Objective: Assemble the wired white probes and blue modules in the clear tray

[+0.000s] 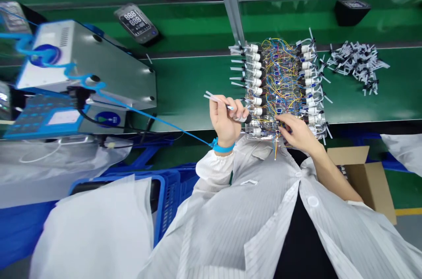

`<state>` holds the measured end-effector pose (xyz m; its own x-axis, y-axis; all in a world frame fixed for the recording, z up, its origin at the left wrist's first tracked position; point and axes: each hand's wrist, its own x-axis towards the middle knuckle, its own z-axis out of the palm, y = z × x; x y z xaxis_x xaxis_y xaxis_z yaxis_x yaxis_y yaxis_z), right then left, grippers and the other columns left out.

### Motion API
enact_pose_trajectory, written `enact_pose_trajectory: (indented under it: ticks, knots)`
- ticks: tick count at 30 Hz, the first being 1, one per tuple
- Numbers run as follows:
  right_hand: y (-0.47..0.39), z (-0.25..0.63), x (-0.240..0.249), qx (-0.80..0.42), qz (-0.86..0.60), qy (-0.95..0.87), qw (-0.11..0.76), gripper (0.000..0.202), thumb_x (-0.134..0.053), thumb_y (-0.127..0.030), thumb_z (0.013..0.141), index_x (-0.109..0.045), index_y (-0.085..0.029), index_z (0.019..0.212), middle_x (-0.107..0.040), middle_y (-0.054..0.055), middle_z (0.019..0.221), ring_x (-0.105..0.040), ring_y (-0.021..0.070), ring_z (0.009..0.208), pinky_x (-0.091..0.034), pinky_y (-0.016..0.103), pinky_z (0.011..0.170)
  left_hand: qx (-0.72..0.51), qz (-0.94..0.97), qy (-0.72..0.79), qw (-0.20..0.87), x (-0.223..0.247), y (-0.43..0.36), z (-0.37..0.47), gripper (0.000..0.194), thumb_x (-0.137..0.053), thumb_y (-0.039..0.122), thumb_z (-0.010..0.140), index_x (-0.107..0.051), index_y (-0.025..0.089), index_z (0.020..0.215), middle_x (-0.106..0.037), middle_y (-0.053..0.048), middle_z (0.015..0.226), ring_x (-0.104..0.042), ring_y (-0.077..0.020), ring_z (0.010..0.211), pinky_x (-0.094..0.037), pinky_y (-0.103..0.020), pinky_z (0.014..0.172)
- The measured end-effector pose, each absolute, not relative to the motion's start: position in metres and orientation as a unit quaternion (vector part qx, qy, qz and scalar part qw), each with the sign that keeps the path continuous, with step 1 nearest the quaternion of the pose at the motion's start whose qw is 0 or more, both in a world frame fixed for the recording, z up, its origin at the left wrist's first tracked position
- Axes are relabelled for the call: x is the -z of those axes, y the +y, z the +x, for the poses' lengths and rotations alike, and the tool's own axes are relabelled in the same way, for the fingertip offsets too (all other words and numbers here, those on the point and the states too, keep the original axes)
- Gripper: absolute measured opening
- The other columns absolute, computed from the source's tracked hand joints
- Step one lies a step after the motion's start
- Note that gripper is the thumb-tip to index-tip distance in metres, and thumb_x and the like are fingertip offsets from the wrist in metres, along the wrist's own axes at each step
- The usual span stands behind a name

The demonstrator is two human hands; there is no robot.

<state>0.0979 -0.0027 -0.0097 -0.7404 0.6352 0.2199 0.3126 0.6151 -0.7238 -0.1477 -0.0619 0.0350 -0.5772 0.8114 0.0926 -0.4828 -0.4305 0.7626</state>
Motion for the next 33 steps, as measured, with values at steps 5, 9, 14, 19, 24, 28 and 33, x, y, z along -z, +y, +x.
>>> enact_pose_trajectory:
  ticks: [5,9,14,19,24,28,33]
  knots:
    - [-0.001,0.094,0.012,-0.298,-0.313,-0.870,0.239,0.026,-0.057,-0.024,0.106,-0.071,-0.024,0.128,-0.071,0.011,0.121,-0.071,0.0273,0.112,-0.061,0.047,0.101,-0.831,0.184,0.353,0.390,-0.031,-0.063,-0.151,0.040,-0.078,0.051,0.097,-0.050,0.025,0.086,-0.031,0.009,0.058,-0.036,-0.0071,0.045,-0.033,-0.019,0.045]
    - [-0.003,0.086,0.010,-0.262,-0.356,-0.870,0.217,0.019,-0.070,-0.033,0.100,-0.072,-0.023,0.116,-0.069,0.010,0.113,-0.072,0.0273,0.104,-0.061,0.044,0.095,-0.825,0.169,0.354,0.407,-0.031,-0.066,-0.148,0.040,-0.077,0.049,0.098,-0.049,0.024,0.085,-0.031,0.010,0.058,-0.036,-0.0069,0.044,-0.030,-0.019,0.044]
    - [-0.004,0.078,0.008,-0.225,-0.394,-0.860,0.233,0.015,-0.062,-0.017,0.097,-0.069,-0.021,0.110,-0.072,0.009,0.107,-0.071,0.0258,0.098,-0.058,0.039,0.088,-0.837,0.173,0.354,0.380,-0.032,-0.069,-0.147,0.042,-0.079,0.050,0.096,-0.048,0.024,0.085,-0.031,0.010,0.057,-0.034,-0.0061,0.042,-0.028,-0.018,0.042]
    - [0.002,0.084,0.012,-0.245,-0.400,-0.832,0.298,0.009,-0.060,-0.016,0.097,-0.066,-0.022,0.100,-0.072,0.007,0.097,-0.068,0.0226,0.085,-0.056,0.037,0.082,-0.815,0.209,0.373,0.390,-0.029,-0.066,-0.153,0.046,-0.083,0.053,0.091,-0.048,0.025,0.084,-0.030,0.011,0.056,-0.029,-0.0047,0.039,-0.023,-0.018,0.038]
    - [0.004,0.086,0.010,-0.238,-0.411,-0.831,0.289,0.016,-0.055,-0.017,0.100,-0.070,-0.023,0.098,-0.070,0.008,0.098,-0.066,0.0232,0.085,-0.055,0.038,0.081,-0.811,0.215,0.391,0.379,-0.028,-0.066,-0.158,0.046,-0.079,0.057,0.093,-0.047,0.025,0.085,-0.028,0.012,0.056,-0.022,-0.0044,0.038,-0.020,-0.019,0.037]
    - [-0.001,0.083,0.006,-0.218,-0.425,-0.843,0.246,0.022,-0.055,-0.018,0.101,-0.076,-0.023,0.100,-0.070,0.009,0.102,-0.068,0.0238,0.091,-0.054,0.037,0.079,-0.818,0.219,0.386,0.366,-0.033,-0.070,-0.158,0.049,-0.081,0.059,0.090,-0.046,0.026,0.084,-0.027,0.012,0.055,-0.019,-0.0044,0.037,-0.020,-0.018,0.036]
    - [-0.008,0.076,0.006,-0.170,-0.464,-0.845,0.202,0.021,-0.074,-0.042,0.096,-0.077,-0.021,0.098,-0.069,0.009,0.104,-0.067,0.0215,0.081,-0.052,0.035,0.068,-0.822,0.235,0.358,0.376,-0.039,-0.072,-0.152,0.049,-0.082,0.058,0.089,-0.046,0.025,0.083,-0.027,0.012,0.054,-0.020,-0.0044,0.036,-0.023,-0.017,0.036]
